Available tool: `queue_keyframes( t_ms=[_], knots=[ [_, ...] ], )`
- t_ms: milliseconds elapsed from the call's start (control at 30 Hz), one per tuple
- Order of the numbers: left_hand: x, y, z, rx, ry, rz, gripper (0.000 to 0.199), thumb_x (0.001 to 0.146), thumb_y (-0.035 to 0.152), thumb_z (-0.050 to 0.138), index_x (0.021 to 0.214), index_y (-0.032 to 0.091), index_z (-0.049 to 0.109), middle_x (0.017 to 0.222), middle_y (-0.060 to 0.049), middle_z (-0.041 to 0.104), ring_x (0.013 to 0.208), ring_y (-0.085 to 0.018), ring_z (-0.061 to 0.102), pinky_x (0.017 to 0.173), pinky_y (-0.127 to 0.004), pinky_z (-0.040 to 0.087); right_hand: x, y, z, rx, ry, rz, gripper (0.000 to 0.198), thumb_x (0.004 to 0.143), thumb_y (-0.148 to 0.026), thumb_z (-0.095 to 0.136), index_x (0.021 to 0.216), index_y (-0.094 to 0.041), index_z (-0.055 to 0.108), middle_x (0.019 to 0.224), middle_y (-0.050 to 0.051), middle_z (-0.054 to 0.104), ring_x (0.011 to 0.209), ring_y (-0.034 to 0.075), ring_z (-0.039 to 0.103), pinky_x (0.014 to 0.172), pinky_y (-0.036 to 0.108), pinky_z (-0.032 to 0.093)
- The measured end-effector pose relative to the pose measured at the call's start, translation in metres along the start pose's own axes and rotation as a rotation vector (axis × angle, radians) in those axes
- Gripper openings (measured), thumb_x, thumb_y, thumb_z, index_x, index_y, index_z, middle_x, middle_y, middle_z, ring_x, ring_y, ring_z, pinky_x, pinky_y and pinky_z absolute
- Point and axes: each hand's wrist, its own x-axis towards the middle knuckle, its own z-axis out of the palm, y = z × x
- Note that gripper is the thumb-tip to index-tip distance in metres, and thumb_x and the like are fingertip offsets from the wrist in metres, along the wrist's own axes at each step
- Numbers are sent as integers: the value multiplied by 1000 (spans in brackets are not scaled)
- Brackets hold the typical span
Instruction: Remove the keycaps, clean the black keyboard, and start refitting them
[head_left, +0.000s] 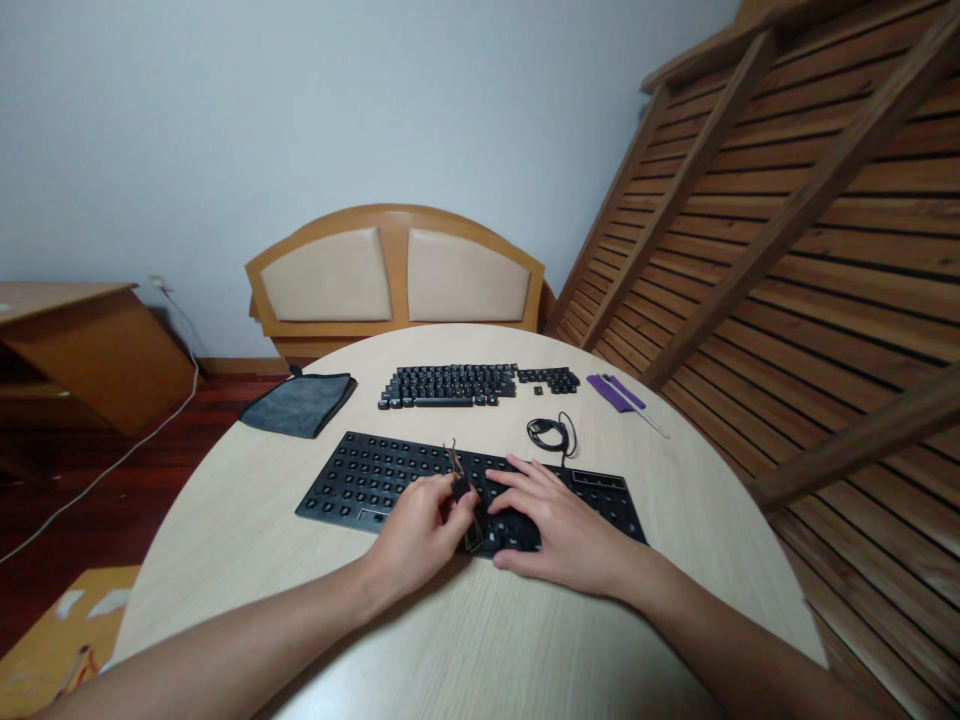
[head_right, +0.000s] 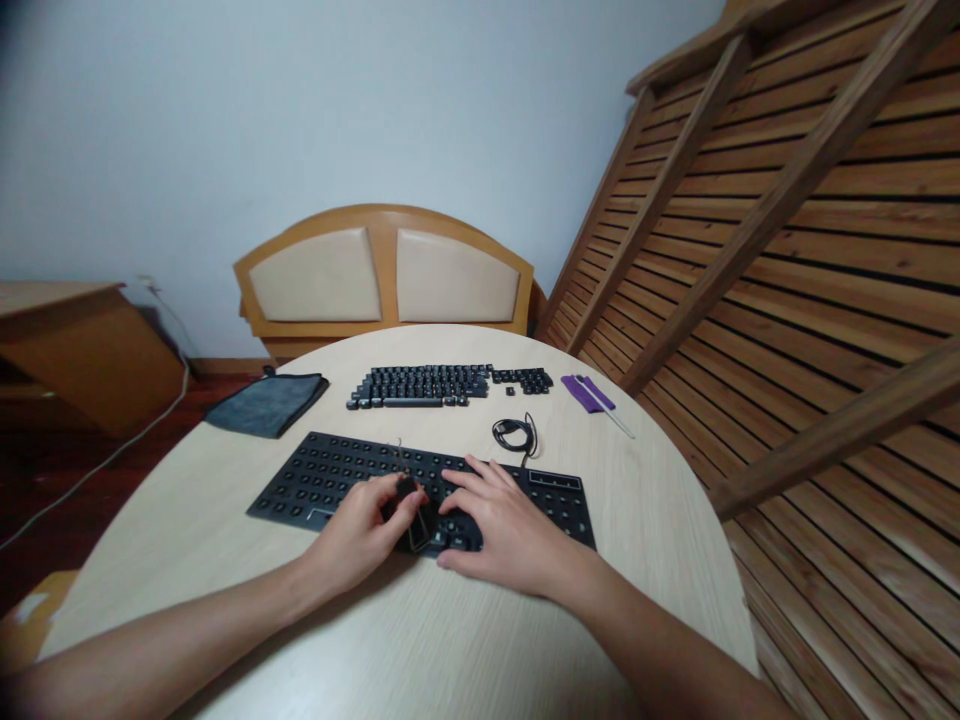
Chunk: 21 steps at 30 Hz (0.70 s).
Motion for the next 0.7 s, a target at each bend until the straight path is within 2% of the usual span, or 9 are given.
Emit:
queue_keyframes(
  t_ms=[133, 267, 467, 700],
  knots=[
    [-2, 1, 1, -48, 22, -40, 20, 94, 27, 48, 89, 15, 64, 74, -4, 69, 61, -16, 60, 59, -28, 46, 1, -4, 4, 10, 19, -26, 33, 79, -41, 76, 106, -24, 67, 146, 7, 54, 146, 33, 31, 120, 57, 21],
    [-5, 2, 0, 100, 51, 6, 12, 89, 24, 52, 88, 17, 62, 76, -4, 68, 65, -17, 61, 63, -30, 47, 2, -6, 6, 27, 37, -15, 28, 80, -40, 76, 102, -24, 67, 142, 7, 58, 146, 33, 33, 120, 57, 21],
    [-8, 9, 1, 185, -21, 46, 13, 89, 22, 49, 79, 19, 58, 72, -3, 64, 65, -18, 61, 65, -31, 47, 2, -5, 8, 46, 55, -20, 25, 78, -34, 77, 98, -24, 66, 139, 7, 60, 144, 33, 35, 119, 58, 22],
    [-6, 2, -8, -39, -172, 105, 12, 96, 26, 47, 94, 19, 57, 85, -4, 65, 76, -18, 62, 68, -29, 48, 2, -6, 9, 47, 45, 1, 20, 81, -38, 75, 93, -24, 68, 140, 6, 60, 145, 32, 34, 119, 59, 20]
  ],
)
